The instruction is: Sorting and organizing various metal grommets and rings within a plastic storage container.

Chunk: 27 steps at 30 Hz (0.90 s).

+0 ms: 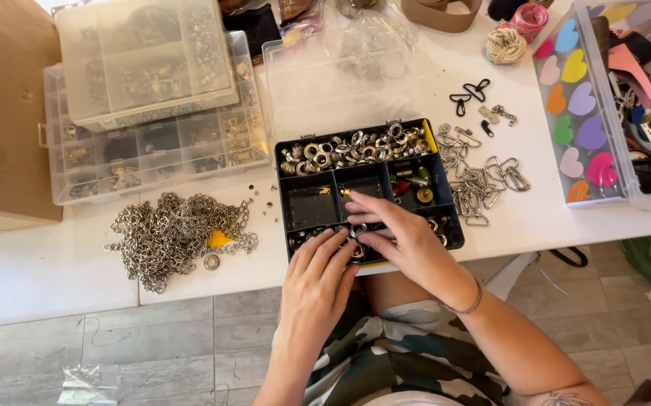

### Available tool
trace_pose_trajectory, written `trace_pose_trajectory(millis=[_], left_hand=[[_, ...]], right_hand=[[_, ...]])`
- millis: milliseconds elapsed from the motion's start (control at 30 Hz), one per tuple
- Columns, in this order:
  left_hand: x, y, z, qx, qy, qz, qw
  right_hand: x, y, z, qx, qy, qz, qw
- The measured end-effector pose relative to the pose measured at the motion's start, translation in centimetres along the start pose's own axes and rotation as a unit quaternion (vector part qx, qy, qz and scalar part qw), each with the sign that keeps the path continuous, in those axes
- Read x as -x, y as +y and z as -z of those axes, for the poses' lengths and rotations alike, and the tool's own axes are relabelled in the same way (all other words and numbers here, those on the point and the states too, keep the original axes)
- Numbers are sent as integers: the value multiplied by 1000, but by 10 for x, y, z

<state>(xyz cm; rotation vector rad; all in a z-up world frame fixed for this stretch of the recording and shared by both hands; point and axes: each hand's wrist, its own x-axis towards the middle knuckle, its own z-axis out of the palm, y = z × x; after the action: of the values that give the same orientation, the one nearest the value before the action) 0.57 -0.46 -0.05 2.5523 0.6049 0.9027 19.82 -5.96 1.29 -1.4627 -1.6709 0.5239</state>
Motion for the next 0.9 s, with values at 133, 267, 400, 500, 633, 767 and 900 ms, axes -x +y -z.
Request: trace_pose_trajectory(millis=[133,267,400,500,633,767,900], left_hand=[[-2,3,-9,5,24,56,998],[-14,5,-11,44,81,42,995],[-22,8,-9,59,76,14,995],[-27,17,-12,3,60,-29,998],[-21,0,-10,-37,69,-16,997],[-12,-9,-15,-55,39,-3,998],[-11,-10,-20,-14,66,4,998]], right_hand=[[-1,-12,-2,-31,-28,-15,999],[2,-12,-5,-88,-11,41,995],[-3,-14,15,-141,-47,8,989],[1,-7,29,-81,-77,11,994],[9,13,59,24,53,1,998],[26,23,62,91,-13,-48,995],[27,26,32,152,-116,-22,981]])
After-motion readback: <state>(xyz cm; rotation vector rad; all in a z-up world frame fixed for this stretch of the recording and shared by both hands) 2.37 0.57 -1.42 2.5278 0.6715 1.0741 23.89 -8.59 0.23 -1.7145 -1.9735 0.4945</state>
